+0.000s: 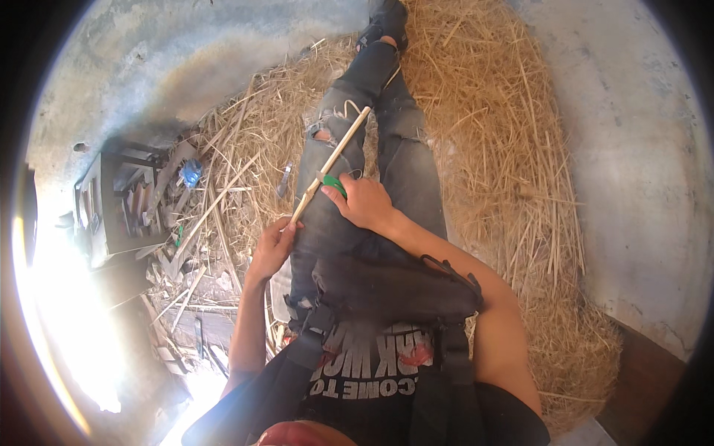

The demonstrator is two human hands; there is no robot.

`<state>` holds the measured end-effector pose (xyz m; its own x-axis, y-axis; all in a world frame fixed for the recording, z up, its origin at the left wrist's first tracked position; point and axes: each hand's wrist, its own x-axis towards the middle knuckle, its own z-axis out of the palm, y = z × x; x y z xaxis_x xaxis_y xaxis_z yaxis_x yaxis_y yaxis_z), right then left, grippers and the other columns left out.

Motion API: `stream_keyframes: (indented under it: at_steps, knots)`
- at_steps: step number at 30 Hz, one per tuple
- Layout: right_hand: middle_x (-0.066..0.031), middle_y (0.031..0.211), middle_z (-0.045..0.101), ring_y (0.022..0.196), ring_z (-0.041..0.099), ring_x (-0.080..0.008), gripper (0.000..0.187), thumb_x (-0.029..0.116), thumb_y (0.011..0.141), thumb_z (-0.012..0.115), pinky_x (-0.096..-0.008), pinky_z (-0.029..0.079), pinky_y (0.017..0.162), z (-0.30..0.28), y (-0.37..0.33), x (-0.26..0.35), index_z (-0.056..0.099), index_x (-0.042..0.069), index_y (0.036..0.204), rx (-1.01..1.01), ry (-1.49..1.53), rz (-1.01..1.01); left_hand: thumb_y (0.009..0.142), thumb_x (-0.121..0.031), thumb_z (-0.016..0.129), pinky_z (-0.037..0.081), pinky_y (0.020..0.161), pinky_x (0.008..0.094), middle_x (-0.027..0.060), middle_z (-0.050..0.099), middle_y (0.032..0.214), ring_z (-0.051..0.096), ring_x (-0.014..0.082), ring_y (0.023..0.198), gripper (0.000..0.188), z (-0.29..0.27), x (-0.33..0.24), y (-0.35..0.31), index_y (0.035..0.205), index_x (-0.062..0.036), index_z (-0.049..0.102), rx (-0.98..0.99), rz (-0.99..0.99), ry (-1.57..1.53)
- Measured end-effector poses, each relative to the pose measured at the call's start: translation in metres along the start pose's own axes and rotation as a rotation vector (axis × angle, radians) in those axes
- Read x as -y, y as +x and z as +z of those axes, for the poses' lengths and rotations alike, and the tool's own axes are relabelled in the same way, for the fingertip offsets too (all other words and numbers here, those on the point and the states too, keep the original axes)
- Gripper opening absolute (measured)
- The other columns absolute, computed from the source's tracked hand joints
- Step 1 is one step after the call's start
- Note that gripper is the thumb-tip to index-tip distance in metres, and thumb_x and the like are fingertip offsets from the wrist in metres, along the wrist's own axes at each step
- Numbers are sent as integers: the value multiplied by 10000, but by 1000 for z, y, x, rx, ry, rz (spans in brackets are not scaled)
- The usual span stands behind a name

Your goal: The person sits on a pile of straw and uses a utility knife to whittle a piece of wood, repeatedly scraping the blade along its length to remove thin shavings.

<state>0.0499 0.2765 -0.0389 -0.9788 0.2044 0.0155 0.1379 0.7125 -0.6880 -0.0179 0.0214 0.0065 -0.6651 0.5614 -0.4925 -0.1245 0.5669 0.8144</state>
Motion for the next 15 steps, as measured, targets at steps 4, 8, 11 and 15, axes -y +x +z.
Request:
stream_keyframes:
  at_steps: [4, 8, 11, 15]
  knots:
    - [-215, 615, 647, 577, 662, -444, 546, 534, 1042, 533, -550, 522, 546, 4, -4, 4, 616, 11, 908, 18, -76, -28, 1103, -311, 547, 274, 504, 290, -63, 401, 567, 357, 47, 530, 339, -7, 2, -9, 1199, -38, 725, 17, -15, -8]
    - [-196, 592, 640, 552, 657, -433, 535, 533, 1039, 535, -545, 521, 525, 6, -10, 13, 617, 21, 908, -4, -109, -96, 1107, -322, 532, 300, 515, 288, -55, 413, 589, 376, 54, 546, 364, -5, -5, -12, 1221, -36, 726, 9, -12, 14]
    - [-202, 601, 640, 563, 656, -439, 531, 530, 1037, 541, -552, 518, 532, 7, -11, 12, 620, 19, 917, 6, -112, -61, 1111, -326, 517, 344, 541, 288, -39, 443, 624, 415, 65, 573, 370, -2, -6, -6, 1203, -33, 723, 11, 7, 29]
    - [-220, 618, 639, 580, 649, -458, 526, 516, 1047, 538, -565, 508, 547, 7, -12, 15, 617, 11, 920, 24, -98, -38, 1116, -320, 496, 396, 578, 302, -8, 480, 652, 469, 92, 600, 360, -4, -5, -6, 1185, -33, 702, 30, -6, 31]
